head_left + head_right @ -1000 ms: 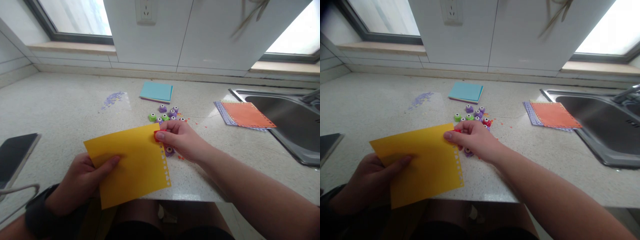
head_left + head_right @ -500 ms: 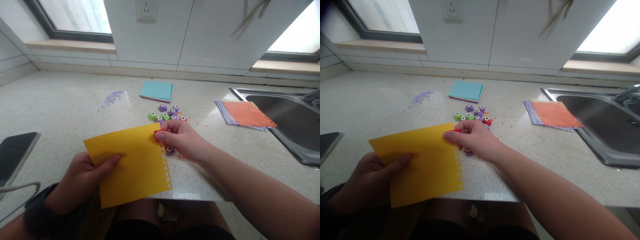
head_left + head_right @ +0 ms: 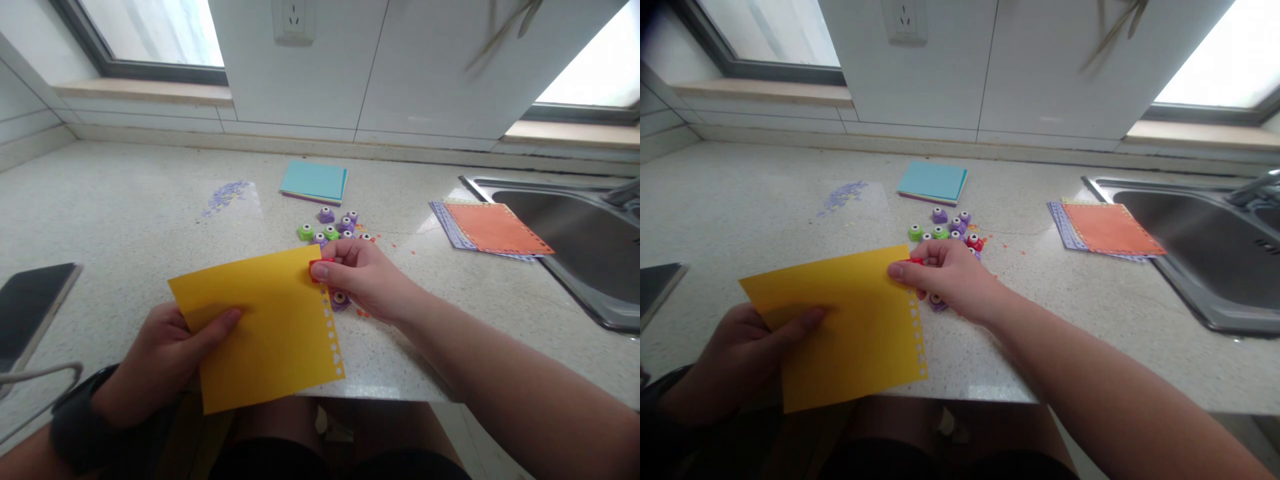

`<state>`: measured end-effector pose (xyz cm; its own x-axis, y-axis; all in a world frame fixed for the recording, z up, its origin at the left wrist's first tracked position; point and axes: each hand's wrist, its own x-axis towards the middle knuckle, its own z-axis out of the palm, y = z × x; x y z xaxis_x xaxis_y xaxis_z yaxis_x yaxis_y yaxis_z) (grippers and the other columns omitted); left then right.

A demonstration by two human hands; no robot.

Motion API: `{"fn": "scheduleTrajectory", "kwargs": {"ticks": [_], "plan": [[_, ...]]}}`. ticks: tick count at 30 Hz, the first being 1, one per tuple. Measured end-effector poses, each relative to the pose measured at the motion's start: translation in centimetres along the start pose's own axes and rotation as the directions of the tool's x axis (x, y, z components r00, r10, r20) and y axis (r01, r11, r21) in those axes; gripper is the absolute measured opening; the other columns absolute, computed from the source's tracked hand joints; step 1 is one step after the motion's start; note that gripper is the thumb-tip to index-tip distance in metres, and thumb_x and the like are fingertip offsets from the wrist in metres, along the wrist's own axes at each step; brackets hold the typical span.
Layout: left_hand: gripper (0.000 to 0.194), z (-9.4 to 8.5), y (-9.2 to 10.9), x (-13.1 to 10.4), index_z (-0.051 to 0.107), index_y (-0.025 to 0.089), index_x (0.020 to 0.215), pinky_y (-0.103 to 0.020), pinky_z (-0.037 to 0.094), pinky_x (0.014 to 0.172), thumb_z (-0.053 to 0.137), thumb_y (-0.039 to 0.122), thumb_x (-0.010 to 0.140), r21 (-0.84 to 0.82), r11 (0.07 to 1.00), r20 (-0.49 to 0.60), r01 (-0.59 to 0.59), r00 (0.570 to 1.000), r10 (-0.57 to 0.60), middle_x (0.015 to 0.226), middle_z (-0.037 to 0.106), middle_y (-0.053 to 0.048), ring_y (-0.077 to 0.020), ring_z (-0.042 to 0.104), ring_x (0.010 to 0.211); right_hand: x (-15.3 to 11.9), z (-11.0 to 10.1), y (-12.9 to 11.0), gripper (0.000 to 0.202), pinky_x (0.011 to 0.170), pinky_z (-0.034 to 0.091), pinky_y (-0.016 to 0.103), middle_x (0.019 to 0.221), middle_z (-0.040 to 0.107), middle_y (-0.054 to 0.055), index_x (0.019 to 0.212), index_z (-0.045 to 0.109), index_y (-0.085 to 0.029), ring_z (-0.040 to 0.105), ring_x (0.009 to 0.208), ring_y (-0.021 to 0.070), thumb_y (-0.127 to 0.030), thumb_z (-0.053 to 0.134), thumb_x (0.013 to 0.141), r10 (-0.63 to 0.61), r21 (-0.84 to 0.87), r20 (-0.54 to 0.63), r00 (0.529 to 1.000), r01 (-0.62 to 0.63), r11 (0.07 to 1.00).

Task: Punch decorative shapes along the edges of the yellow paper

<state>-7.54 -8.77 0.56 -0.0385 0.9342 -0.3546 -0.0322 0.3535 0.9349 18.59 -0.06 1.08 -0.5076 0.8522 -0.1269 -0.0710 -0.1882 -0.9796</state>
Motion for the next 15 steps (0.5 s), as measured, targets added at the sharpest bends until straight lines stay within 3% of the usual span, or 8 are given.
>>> {"fn": "scheduleTrajectory", "kwargs": {"ticks": [15], "plan": [[0.030,0.34,0.43,-0.11,0.079,0.019,0.092,-0.031,0.066,0.066,0.086,0.039,0.070,0.017,1.000,-0.009,0.024,1.000,-0.024,0.093,0.083,-0.008,-0.0265,0.079,0.079,0.04,0.04,0.22,0.034,0.042,0.034,0.022,0.063,0.061,-0.002,0.074,0.062,-0.019,0.049,0.047,0.0082,-0.046,0.083,0.074,-0.006,-0.022,-0.028,1.000,0.005,1.000]]}}
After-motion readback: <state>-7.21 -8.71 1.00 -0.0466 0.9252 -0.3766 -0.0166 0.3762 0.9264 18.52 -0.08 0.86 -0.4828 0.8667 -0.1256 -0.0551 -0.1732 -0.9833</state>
